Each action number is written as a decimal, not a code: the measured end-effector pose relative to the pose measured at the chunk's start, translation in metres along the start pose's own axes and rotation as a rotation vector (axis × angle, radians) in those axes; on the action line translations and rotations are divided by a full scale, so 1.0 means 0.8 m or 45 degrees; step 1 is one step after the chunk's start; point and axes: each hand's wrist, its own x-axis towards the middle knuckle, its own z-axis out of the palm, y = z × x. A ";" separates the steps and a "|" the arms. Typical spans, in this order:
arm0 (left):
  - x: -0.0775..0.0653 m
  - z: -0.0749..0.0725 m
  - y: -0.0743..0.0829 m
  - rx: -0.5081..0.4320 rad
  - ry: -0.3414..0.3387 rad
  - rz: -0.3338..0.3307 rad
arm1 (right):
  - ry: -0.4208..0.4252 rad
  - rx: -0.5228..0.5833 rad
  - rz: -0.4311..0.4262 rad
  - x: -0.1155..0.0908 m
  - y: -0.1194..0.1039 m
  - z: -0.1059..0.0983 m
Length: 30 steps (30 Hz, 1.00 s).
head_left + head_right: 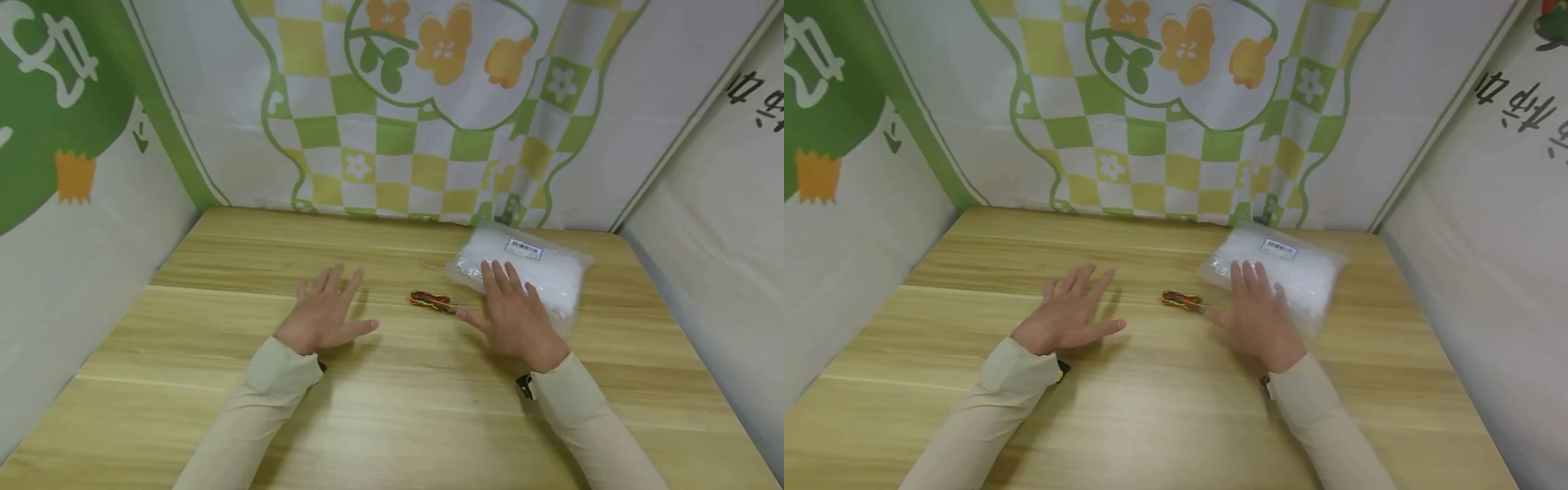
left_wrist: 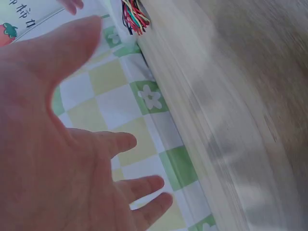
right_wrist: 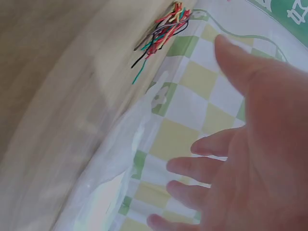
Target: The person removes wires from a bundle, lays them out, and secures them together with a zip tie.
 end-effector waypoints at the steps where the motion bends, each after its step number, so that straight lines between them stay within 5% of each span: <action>1: 0.001 0.000 0.000 -0.008 0.007 0.022 | 0.015 -0.004 -0.014 0.000 0.000 -0.001; 5: 0.006 -0.001 0.003 -0.058 0.029 0.110 | 0.106 -0.032 -0.069 0.002 -0.001 -0.006; 12: 0.020 -0.001 0.017 -0.068 0.198 0.276 | 0.270 0.006 -0.188 0.007 0.000 -0.005; 21: 0.045 0.001 0.038 -0.103 0.137 0.414 | 0.118 0.080 -0.303 0.023 0.000 0.000; 30: 0.074 -0.001 0.066 0.040 0.087 0.531 | 0.002 0.036 -0.294 0.039 -0.006 0.000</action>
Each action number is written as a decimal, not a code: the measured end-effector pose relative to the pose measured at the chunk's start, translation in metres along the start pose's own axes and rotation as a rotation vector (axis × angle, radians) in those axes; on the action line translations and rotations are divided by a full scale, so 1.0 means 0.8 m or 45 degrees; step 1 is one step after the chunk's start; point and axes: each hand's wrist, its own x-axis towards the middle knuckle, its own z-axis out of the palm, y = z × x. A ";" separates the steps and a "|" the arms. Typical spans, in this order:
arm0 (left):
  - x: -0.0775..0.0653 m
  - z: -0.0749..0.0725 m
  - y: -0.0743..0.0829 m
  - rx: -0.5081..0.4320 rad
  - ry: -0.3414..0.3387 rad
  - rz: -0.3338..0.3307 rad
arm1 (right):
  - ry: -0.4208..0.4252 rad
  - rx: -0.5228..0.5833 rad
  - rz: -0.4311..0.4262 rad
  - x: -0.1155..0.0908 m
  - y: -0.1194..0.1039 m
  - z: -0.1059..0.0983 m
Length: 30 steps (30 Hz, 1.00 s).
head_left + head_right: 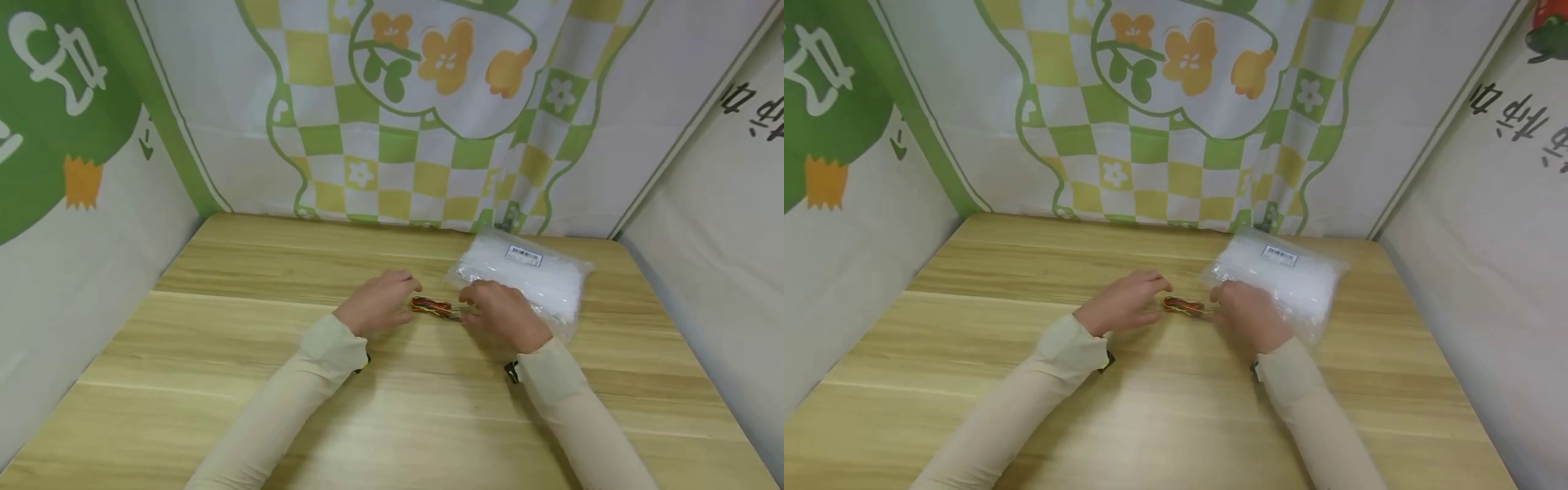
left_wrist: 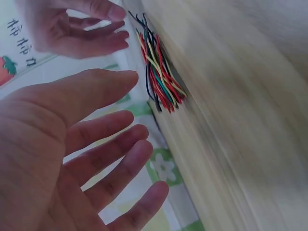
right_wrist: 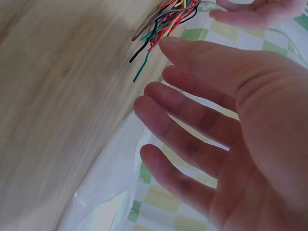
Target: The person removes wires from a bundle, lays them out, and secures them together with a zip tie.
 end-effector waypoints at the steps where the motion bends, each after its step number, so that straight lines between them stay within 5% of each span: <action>1: 0.006 0.000 0.002 0.011 -0.011 0.005 | -0.015 -0.005 0.010 0.002 0.001 -0.001; 8: 0.039 0.002 0.016 0.069 -0.111 -0.015 | -0.099 -0.018 0.047 0.012 0.009 0.000; 15: 0.052 0.012 0.020 0.068 -0.152 0.002 | -0.071 -0.013 0.037 0.025 0.008 0.016; 30: 0.067 0.034 0.019 -0.012 -0.076 0.028 | 0.013 0.030 -0.050 0.033 0.003 0.023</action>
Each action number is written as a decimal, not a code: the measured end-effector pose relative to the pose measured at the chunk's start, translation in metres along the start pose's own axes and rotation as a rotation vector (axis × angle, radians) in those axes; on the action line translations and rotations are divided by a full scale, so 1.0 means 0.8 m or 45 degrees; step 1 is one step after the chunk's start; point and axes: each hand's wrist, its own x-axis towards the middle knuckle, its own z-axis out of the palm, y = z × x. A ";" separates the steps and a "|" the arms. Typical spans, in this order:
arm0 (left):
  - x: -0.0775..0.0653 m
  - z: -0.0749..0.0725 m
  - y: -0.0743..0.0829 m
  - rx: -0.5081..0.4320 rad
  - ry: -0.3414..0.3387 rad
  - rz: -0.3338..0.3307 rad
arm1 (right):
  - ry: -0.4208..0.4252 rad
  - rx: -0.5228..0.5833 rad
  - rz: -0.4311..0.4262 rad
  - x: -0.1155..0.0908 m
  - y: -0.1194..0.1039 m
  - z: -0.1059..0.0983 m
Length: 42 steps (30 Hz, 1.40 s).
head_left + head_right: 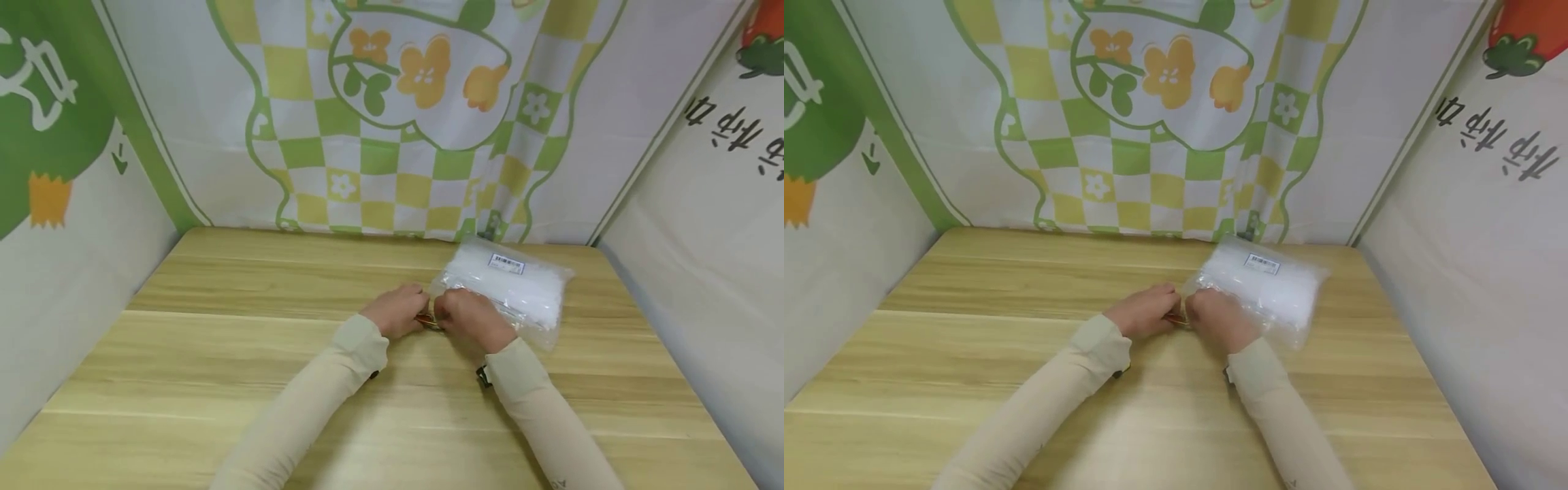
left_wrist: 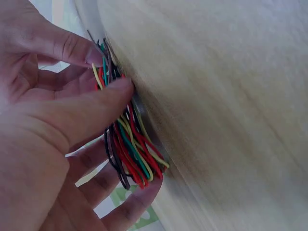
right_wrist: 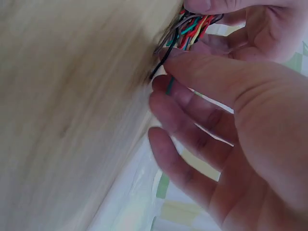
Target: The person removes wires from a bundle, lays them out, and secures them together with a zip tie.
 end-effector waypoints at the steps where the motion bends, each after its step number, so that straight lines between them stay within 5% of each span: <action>1: -0.001 0.001 0.000 0.002 0.011 0.003 | 0.008 0.003 -0.010 0.000 -0.001 0.000; 7: -0.006 0.000 -0.001 0.035 0.048 -0.027 | 0.062 0.047 -0.081 0.003 -0.004 0.000; 13: -0.016 -0.006 -0.002 0.105 -0.056 -0.046 | 0.169 0.025 -0.196 0.007 -0.010 -0.002; 18: -0.024 -0.012 -0.005 0.161 -0.107 -0.012 | 0.206 0.040 -0.171 0.010 -0.015 -0.005; 28: -0.041 -0.017 -0.005 0.000 -0.170 -0.117 | 0.216 0.006 -0.187 0.008 -0.034 -0.014; 42: -0.063 0.000 -0.009 0.306 0.124 -0.141 | 0.193 0.136 -0.301 0.010 -0.057 -0.016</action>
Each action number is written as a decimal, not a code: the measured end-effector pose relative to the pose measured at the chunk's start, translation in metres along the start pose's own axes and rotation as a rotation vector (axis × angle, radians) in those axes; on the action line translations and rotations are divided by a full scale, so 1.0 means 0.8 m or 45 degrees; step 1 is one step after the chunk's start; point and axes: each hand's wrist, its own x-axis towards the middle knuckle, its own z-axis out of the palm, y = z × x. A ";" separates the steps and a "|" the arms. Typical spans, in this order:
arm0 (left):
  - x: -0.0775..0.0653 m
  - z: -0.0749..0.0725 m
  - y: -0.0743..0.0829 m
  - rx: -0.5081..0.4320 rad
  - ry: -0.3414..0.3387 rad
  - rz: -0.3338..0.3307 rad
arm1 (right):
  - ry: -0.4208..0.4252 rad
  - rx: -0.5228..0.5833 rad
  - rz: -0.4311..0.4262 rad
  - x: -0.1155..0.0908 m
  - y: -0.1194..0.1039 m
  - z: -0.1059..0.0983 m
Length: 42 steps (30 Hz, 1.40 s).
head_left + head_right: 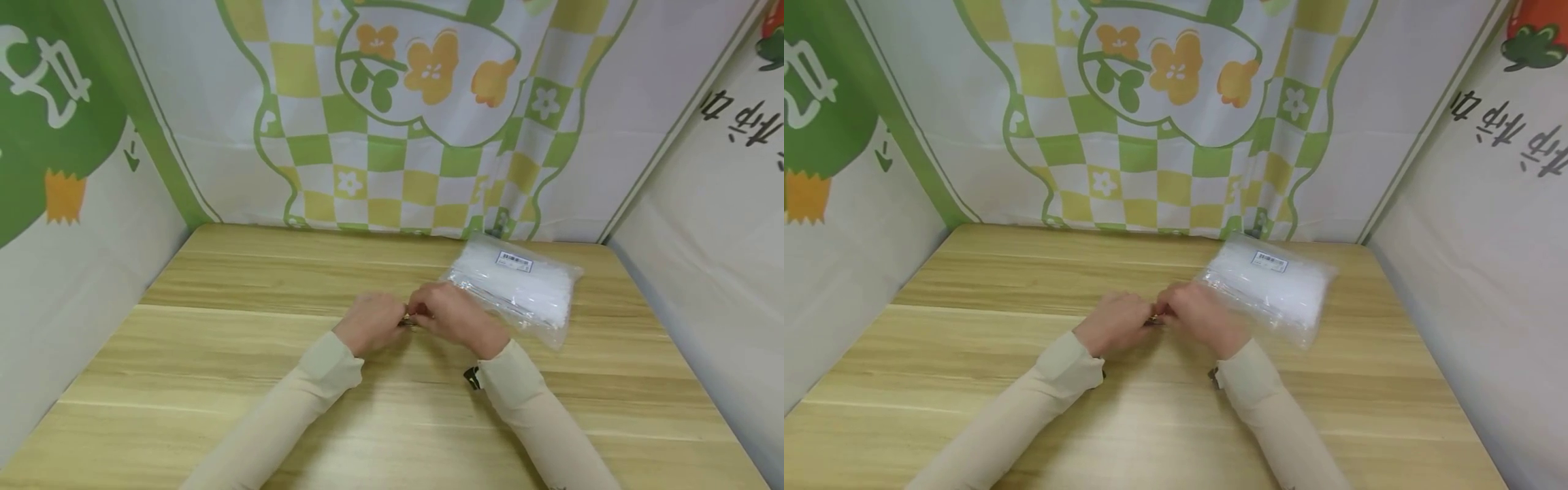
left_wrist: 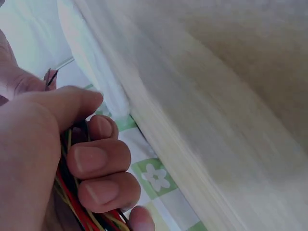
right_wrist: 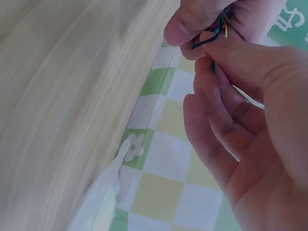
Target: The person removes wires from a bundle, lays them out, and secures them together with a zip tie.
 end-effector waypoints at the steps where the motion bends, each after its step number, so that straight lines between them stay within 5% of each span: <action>1: -0.002 0.001 -0.001 0.013 0.016 0.005 | 0.012 -0.011 -0.009 0.000 -0.002 0.000; 7: -0.017 0.003 -0.003 0.007 0.066 0.057 | 0.085 -0.080 -0.064 0.000 -0.015 0.003; 15: -0.033 0.003 -0.006 -0.107 0.038 0.069 | 0.063 -0.074 -0.005 -0.005 -0.028 0.010; 22: -0.043 0.006 -0.004 -0.034 0.044 0.086 | 0.040 -0.065 -0.043 -0.006 -0.033 0.017; 42: -0.040 0.002 -0.016 -0.199 -0.061 0.080 | 0.150 -0.243 -0.225 -0.005 -0.028 0.022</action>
